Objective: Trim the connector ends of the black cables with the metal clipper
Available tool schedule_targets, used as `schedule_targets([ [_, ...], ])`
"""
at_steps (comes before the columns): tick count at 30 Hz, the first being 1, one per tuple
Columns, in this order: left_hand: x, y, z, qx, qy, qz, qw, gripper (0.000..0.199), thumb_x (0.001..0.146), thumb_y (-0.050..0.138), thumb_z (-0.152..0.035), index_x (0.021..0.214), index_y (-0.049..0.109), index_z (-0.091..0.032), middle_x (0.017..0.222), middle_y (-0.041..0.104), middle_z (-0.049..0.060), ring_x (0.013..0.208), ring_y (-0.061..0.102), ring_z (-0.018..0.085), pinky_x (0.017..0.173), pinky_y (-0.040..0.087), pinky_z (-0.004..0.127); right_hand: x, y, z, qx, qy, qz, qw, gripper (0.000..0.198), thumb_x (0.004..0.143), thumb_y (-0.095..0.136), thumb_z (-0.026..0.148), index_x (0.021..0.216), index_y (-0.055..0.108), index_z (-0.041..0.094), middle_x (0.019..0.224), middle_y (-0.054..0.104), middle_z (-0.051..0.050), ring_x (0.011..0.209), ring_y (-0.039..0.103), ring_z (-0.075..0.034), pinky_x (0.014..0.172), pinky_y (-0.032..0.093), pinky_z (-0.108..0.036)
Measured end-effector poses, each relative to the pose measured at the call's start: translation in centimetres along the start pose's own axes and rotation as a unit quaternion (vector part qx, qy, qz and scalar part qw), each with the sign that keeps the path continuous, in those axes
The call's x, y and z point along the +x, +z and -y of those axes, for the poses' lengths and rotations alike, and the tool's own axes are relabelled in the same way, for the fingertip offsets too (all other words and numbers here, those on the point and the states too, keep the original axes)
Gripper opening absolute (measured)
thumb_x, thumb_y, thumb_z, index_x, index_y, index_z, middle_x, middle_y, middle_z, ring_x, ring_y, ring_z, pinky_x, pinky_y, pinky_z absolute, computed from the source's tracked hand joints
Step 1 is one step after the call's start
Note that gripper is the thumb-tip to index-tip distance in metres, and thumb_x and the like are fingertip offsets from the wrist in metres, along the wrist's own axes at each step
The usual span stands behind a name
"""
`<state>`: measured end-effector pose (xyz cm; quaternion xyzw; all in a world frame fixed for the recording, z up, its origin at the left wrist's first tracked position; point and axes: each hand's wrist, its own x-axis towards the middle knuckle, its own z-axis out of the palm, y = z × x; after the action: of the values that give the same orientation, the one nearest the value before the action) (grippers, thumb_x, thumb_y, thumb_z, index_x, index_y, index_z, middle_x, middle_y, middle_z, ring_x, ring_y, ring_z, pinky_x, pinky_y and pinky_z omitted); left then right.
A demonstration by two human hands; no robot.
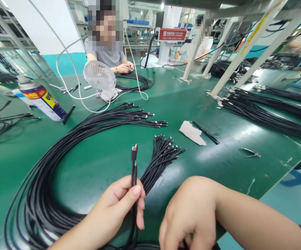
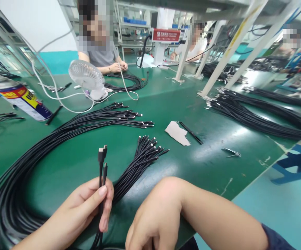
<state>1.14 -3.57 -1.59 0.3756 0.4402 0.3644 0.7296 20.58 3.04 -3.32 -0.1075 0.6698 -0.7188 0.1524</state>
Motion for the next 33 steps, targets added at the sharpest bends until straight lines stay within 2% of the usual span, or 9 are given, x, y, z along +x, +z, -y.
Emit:
schedule_targets([
  [4,0.0,0.3,-0.5,0.057,0.013,0.006,0.998,0.047,0.078,0.073,-0.063,0.077,0.063,-0.017,0.057,0.063,-0.005,0.045,0.062,0.010,0.054,0.045,0.021,-1.6,0.0,3.4,-0.104,0.027,-0.020,0.994,0.008,0.081,0.062,0.009,0.081,0.068,0.014,0.102,0.076,-0.015,0.090,0.075,-0.019,0.075,0.056,-0.020],
  [6,0.1,0.3,-0.5,0.073,0.012,0.005,0.997,0.047,0.079,0.072,-0.063,0.079,0.064,-0.017,0.057,0.064,-0.005,0.046,0.063,0.010,0.056,0.045,0.022,-3.4,0.0,5.0,-0.183,0.063,-0.143,0.971,0.009,0.079,0.072,0.016,0.087,0.076,0.017,0.106,0.079,-0.010,0.097,0.076,-0.018,0.078,0.055,-0.018],
  [8,0.1,0.2,-0.4,0.082,0.014,0.003,0.997,0.047,0.080,0.071,-0.063,0.081,0.064,-0.017,0.056,0.064,-0.005,0.046,0.063,0.010,0.057,0.045,0.023,-5.5,-0.2,5.7,-0.265,0.138,-0.345,0.890,0.014,0.072,0.083,0.029,0.084,0.078,0.023,0.090,0.080,-0.001,0.084,0.076,-0.018,0.074,0.057,-0.020],
  [10,0.1,0.1,-0.3,0.090,0.016,0.002,0.996,0.047,0.080,0.071,-0.063,0.082,0.065,-0.017,0.055,0.064,-0.005,0.048,0.063,0.011,0.058,0.045,0.023,-7.5,-1.1,5.4,-0.297,0.191,-0.481,0.803,0.017,0.082,0.076,0.037,0.091,0.078,0.023,0.089,0.079,-0.002,0.083,0.075,-0.020,0.076,0.058,-0.026],
  [13,0.0,-0.1,0.0,0.100,0.025,0.001,0.995,0.045,0.081,0.071,-0.062,0.083,0.066,-0.017,0.055,0.064,-0.005,0.049,0.063,0.011,0.059,0.044,0.024,-10.1,-3.6,4.0,-0.319,0.275,-0.662,0.620,0.025,0.095,0.062,0.040,0.107,0.072,0.020,0.107,0.075,-0.006,0.095,0.071,-0.022,0.085,0.057,-0.036],
  [17,0.1,-0.2,0.2,0.092,0.043,0.001,0.995,0.043,0.081,0.073,-0.060,0.083,0.067,-0.018,0.056,0.064,-0.005,0.048,0.061,0.010,0.056,0.044,0.024,-13.1,-6.1,1.8,-0.278,0.391,-0.796,0.370,0.032,0.098,0.062,0.034,0.126,0.062,0.018,0.133,0.062,-0.011,0.113,0.064,-0.025,0.095,0.054,-0.048],
  [20,0.1,-0.3,0.4,0.077,0.050,0.003,0.996,0.043,0.081,0.072,-0.061,0.082,0.066,-0.018,0.056,0.063,-0.005,0.049,0.059,0.010,0.057,0.046,0.024,-14.4,-6.6,0.5,-0.211,0.463,-0.819,0.265,0.035,0.097,0.063,0.034,0.128,0.060,0.018,0.134,0.061,-0.011,0.115,0.063,-0.026,0.095,0.055,-0.049],
  [25,0.0,-0.4,0.5,0.039,0.060,0.009,0.997,0.046,0.082,0.068,-0.064,0.083,0.068,-0.019,0.056,0.065,-0.003,0.050,0.058,0.011,0.056,0.047,0.024,-14.8,-7.3,-0.7,-0.140,0.502,-0.826,0.216,0.036,0.097,0.064,0.034,0.128,0.060,0.017,0.132,0.062,-0.011,0.113,0.064,-0.026,0.094,0.055,-0.049],
  [33,0.1,-0.3,0.6,0.018,0.053,0.010,0.998,0.044,0.080,0.073,-0.062,0.081,0.070,-0.018,0.059,0.065,-0.003,0.050,0.060,0.010,0.057,0.047,0.023,-15.0,-6.8,0.3,-0.130,0.388,-0.880,0.241,0.035,0.097,0.064,0.033,0.128,0.060,0.017,0.130,0.063,-0.011,0.110,0.065,-0.025,0.092,0.057,-0.047],
])
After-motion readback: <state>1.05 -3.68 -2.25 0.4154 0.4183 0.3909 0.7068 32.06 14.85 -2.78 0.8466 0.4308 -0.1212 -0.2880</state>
